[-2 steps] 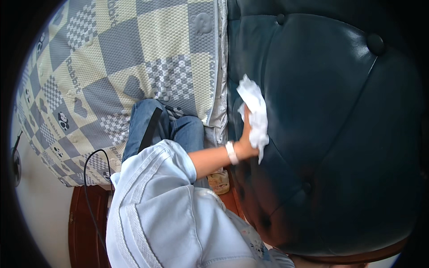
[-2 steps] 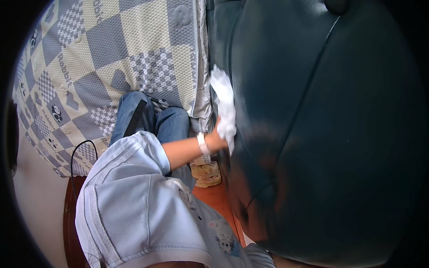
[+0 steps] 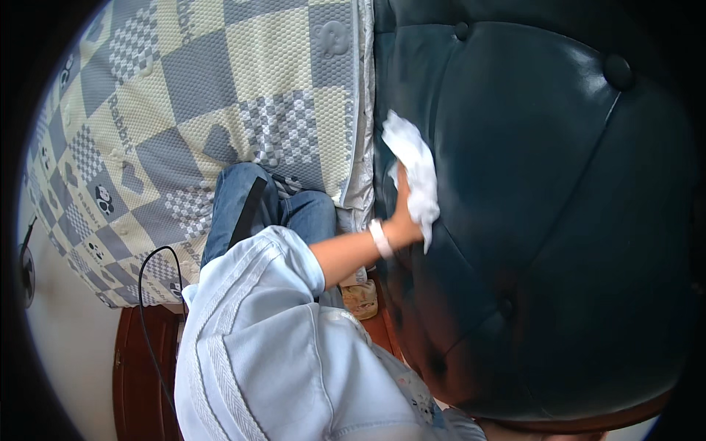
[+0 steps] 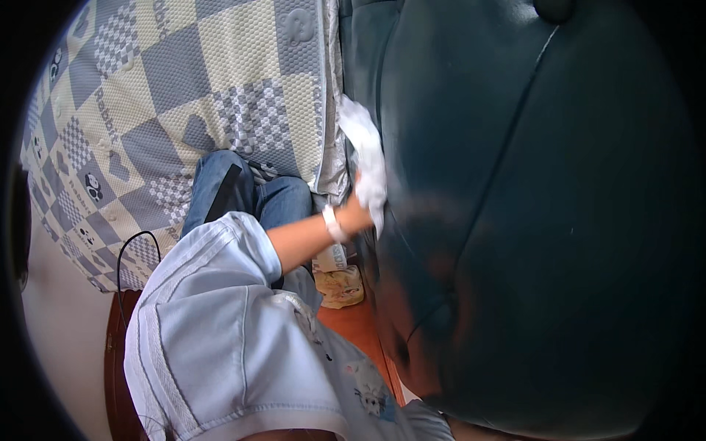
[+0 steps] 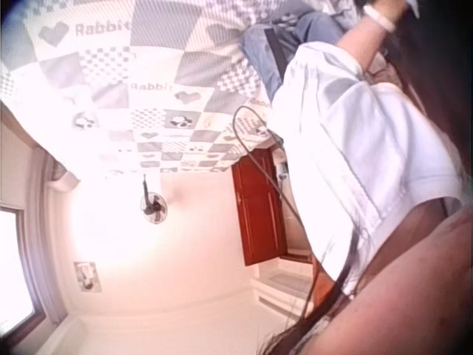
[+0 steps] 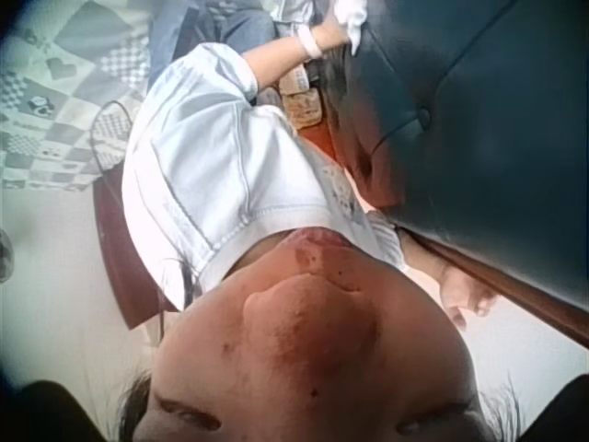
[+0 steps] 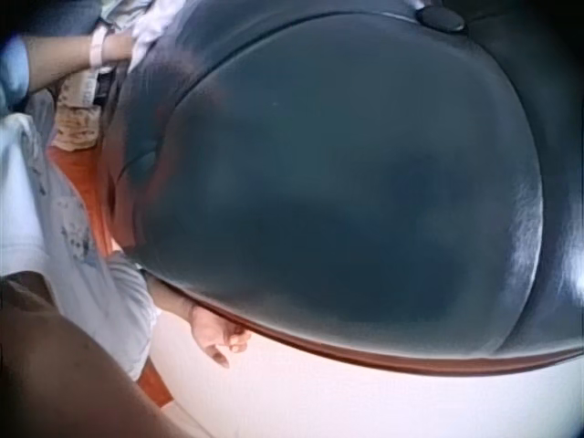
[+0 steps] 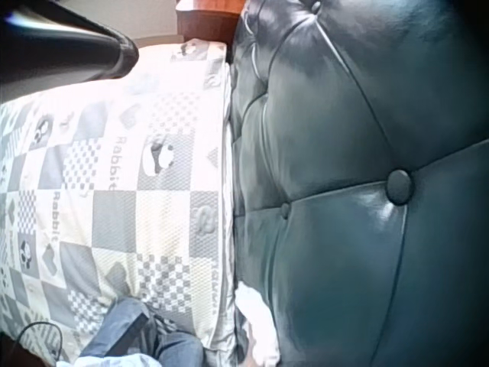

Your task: The person wipes the headboard and frame of a bed with a cloth, cleaning both the leather-like padded sections and the wooden trim.

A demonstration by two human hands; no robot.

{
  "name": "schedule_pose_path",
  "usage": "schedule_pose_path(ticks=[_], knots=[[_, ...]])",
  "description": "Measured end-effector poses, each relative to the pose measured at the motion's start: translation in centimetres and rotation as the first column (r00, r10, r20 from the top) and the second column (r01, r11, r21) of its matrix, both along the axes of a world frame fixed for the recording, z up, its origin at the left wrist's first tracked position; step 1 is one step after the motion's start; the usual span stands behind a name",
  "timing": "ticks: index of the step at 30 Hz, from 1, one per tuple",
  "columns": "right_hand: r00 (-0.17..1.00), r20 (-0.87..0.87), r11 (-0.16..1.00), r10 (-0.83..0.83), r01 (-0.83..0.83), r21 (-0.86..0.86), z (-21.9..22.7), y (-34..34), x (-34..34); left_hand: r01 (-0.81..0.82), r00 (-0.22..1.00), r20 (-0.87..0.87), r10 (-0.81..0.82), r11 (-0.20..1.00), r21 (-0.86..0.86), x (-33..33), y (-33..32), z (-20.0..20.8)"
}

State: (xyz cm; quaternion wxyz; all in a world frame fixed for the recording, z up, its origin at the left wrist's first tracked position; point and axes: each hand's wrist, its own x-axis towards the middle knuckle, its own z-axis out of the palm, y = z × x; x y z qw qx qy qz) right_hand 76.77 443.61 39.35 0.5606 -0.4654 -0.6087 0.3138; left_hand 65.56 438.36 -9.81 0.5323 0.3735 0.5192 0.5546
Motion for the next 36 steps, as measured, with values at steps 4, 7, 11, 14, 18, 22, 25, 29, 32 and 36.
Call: schedule_pose_path(ticks=[4,7,11,14,18,22,25,29,32,36], knots=[[1.000,-0.019,1.000,-0.011,0.011,0.019,-0.3,-0.2,0.0,-0.374,0.927,-0.092,0.364,0.914,-0.158,-1.8,7.6,-5.6],[0.999,-0.047,1.000,-0.004,0.005,0.013,0.0,-0.3,-0.2,-0.052,0.427,0.604,0.673,0.685,-0.726,-1.0,8.8,-16.1],[0.992,-0.124,1.000,0.016,-0.014,0.015,-0.2,-0.4,0.1,0.353,-0.191,0.071,0.979,0.136,-0.926,-5.2,13.9,-20.5],[0.981,-0.155,0.992,-0.114,0.121,0.034,0.6,-0.9,1.0,0.154,0.228,0.814,0.534,0.806,-0.572,-5.6,12.5,-17.8],[0.998,-0.058,0.999,-0.024,0.025,0.024,0.1,-0.4,0.8,-0.164,0.524,0.824,0.215,0.975,-0.149,-1.1,10.8,-6.4],[1.000,-0.016,1.000,-0.023,0.023,-0.004,0.3,-0.9,1.0,-0.250,0.965,0.097,0.244,0.967,0.058,-3.6,9.7,15.6],[1.000,-0.015,1.000,-0.021,0.021,-0.006,-0.4,-0.5,1.0,-0.187,0.982,0.031,0.187,0.922,0.338,-5.3,10.8,24.3],[0.999,-0.004,0.996,0.053,-0.053,-0.076,1.3,-1.5,2.8,-0.064,0.994,-0.040,0.102,0.833,0.550,-6.9,13.1,26.9],[0.977,-0.211,0.961,0.036,-0.091,-0.260,1.0,-1.7,1.0,-0.023,0.959,-0.237,0.155,0.876,0.481,-6.8,16.6,24.5],[0.989,0.052,0.974,-0.140,0.147,-0.175,0.6,-1.1,0.6,-0.113,0.933,-0.298,0.201,0.952,0.285,-8.8,21.1,20.1]])
